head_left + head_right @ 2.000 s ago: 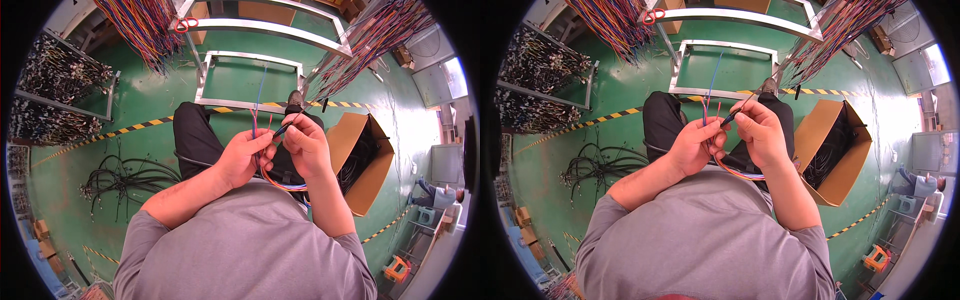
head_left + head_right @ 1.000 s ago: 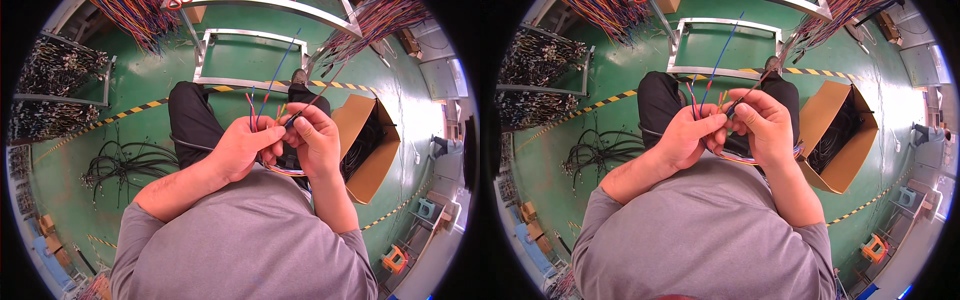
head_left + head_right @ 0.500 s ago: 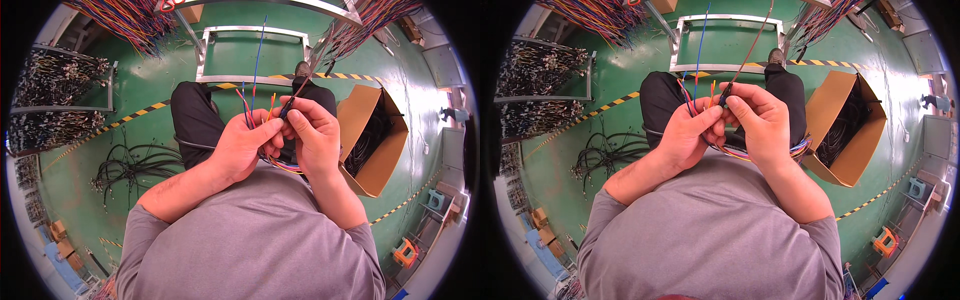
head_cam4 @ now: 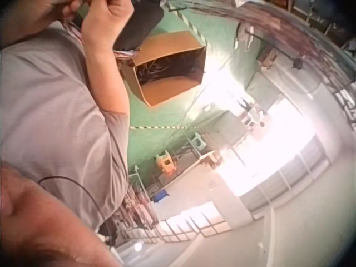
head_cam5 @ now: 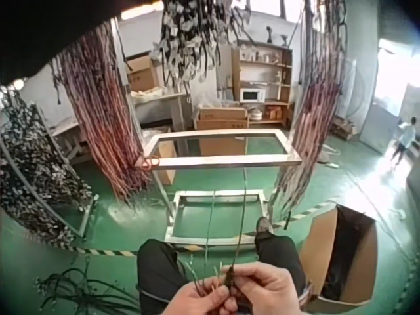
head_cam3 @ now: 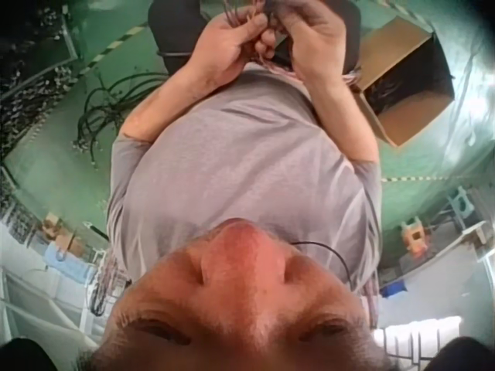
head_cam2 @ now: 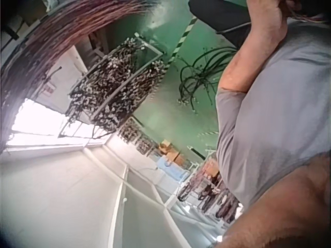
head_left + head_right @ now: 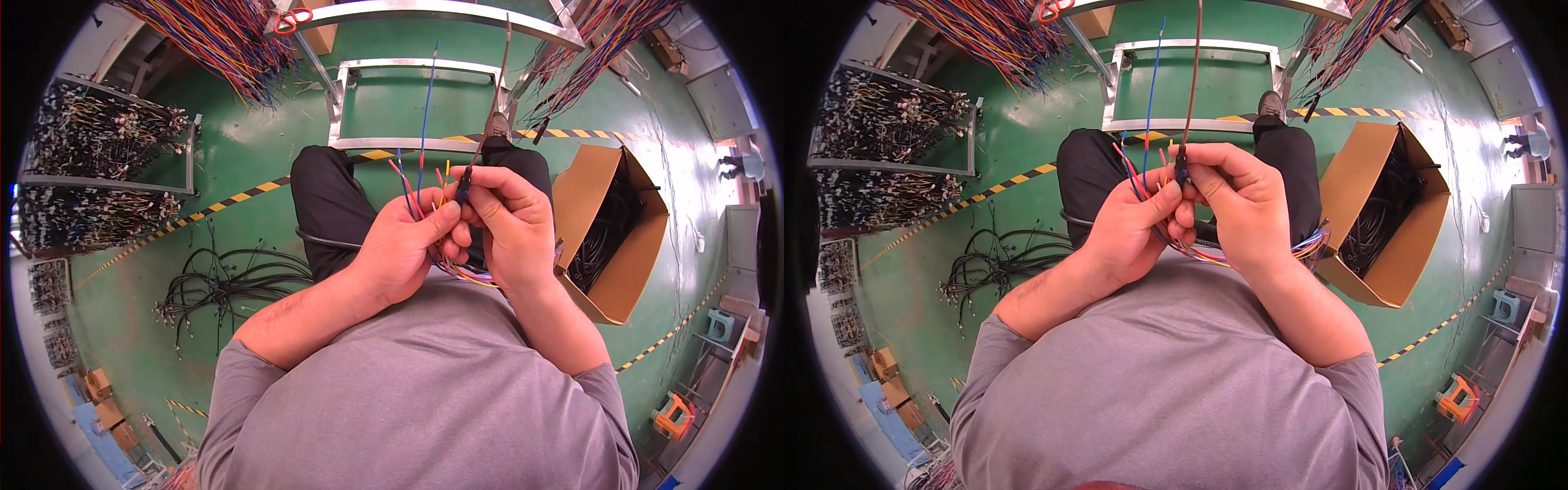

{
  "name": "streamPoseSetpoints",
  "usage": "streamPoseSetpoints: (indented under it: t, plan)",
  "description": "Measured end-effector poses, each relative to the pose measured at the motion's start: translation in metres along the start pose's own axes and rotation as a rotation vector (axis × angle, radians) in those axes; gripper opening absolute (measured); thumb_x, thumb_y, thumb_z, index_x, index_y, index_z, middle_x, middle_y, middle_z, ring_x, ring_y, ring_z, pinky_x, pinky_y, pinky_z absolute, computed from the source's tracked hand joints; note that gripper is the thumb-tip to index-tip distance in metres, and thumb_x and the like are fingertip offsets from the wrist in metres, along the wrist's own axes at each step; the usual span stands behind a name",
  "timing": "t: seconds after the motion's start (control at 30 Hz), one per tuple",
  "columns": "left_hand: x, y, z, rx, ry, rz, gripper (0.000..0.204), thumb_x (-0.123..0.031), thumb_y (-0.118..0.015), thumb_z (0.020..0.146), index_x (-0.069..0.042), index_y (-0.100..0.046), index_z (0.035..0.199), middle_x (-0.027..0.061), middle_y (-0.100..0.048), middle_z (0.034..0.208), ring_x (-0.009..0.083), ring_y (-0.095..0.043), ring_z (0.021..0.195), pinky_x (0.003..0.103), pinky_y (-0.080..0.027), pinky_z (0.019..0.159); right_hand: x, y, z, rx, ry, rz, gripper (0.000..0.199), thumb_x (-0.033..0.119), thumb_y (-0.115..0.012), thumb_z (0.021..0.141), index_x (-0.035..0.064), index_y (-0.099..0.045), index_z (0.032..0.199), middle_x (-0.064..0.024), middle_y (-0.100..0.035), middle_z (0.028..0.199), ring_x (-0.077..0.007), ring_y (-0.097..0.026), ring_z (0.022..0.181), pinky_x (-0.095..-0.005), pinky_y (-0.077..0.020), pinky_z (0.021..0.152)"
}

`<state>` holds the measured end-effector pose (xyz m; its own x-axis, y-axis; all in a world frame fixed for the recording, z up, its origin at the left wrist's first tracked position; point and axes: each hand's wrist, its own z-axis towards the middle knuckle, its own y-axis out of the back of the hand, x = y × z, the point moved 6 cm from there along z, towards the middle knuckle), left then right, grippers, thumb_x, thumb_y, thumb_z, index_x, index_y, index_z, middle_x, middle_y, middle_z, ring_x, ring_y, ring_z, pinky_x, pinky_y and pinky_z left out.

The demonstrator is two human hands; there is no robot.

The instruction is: Organizing and preparing wiring harnesses by pulling wires from a rack and coiling them for packaging.

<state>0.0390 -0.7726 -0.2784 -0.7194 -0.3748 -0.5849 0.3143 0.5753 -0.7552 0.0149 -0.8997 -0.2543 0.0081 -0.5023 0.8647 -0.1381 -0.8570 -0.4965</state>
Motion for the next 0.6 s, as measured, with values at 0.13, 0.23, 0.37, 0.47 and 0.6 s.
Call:
streamPoseSetpoints:
  t: [0.13, 0.23, 0.37, 0.47, 0.6]
  plan:
    - [-0.003, -0.003, -0.003, 0.013, -0.024, -0.033, 0.016, -0.017, -0.058, 0.108, -0.003, -0.065, 0.113, 0.0031, -0.068, 0.085, 0.0116, -0.064, 0.07, 0.03, -0.057, 0.07, 0.006, -0.01, -0.006, -0.017, 0.018, 0.01, 0.023, 0.004, -0.053, 0.108, -0.0048, -0.065, 0.126, -0.0126, -0.073, 0.102, -0.014, -0.066, 0.072, -0.0313, -0.0586, 0.059]
    - [-0.003, -0.006, -0.008, 0.016, -0.022, 0.013, 0.017, -0.02, -0.057, 0.109, -0.005, -0.064, 0.112, 0.0022, -0.067, 0.084, 0.0113, -0.062, 0.071, 0.032, -0.056, 0.072, 0.006, -0.012, -0.009, -0.026, 0.023, -0.027, 0.024, 0.005, -0.053, 0.109, -0.0045, -0.064, 0.127, -0.0122, -0.072, 0.1, -0.0139, -0.065, 0.071, -0.0315, -0.0585, 0.058]
    - [-0.001, -0.007, -0.012, 0.033, -0.01, 0.046, 0.019, -0.024, -0.056, 0.11, -0.006, -0.063, 0.11, 0.0015, -0.065, 0.083, 0.0114, -0.06, 0.071, 0.034, -0.055, 0.074, 0.004, -0.01, -0.011, 0.01, 0.013, -0.03, 0.024, 0.006, -0.053, 0.109, -0.0042, -0.064, 0.127, -0.0114, -0.071, 0.098, -0.0135, -0.064, 0.07, -0.0318, -0.0585, 0.057]
    - [0.001, -0.008, -0.015, 0.014, 0.018, 0.031, 0.019, -0.024, -0.056, 0.11, -0.007, -0.063, 0.109, 0.0016, -0.065, 0.083, 0.0117, -0.06, 0.071, 0.035, -0.055, 0.073, 0.004, -0.011, -0.014, -0.028, 0.027, -0.07, 0.023, 0.005, -0.052, 0.109, -0.0045, -0.064, 0.126, -0.011, -0.071, 0.096, -0.0131, -0.063, 0.068, -0.0316, -0.0582, 0.057]
    - [-0.001, -0.01, -0.018, 0.021, -0.007, -0.002, 0.019, -0.024, -0.055, 0.11, -0.008, -0.063, 0.107, 0.0014, -0.064, 0.082, 0.0119, -0.059, 0.071, 0.035, -0.055, 0.073, 0.006, -0.02, -0.02, -0.06, 0.046, -0.025, 0.022, 0.003, -0.052, 0.108, -0.0054, -0.064, 0.125, -0.0107, -0.071, 0.095, -0.0127, -0.062, 0.065, -0.0309, -0.0577, 0.056]
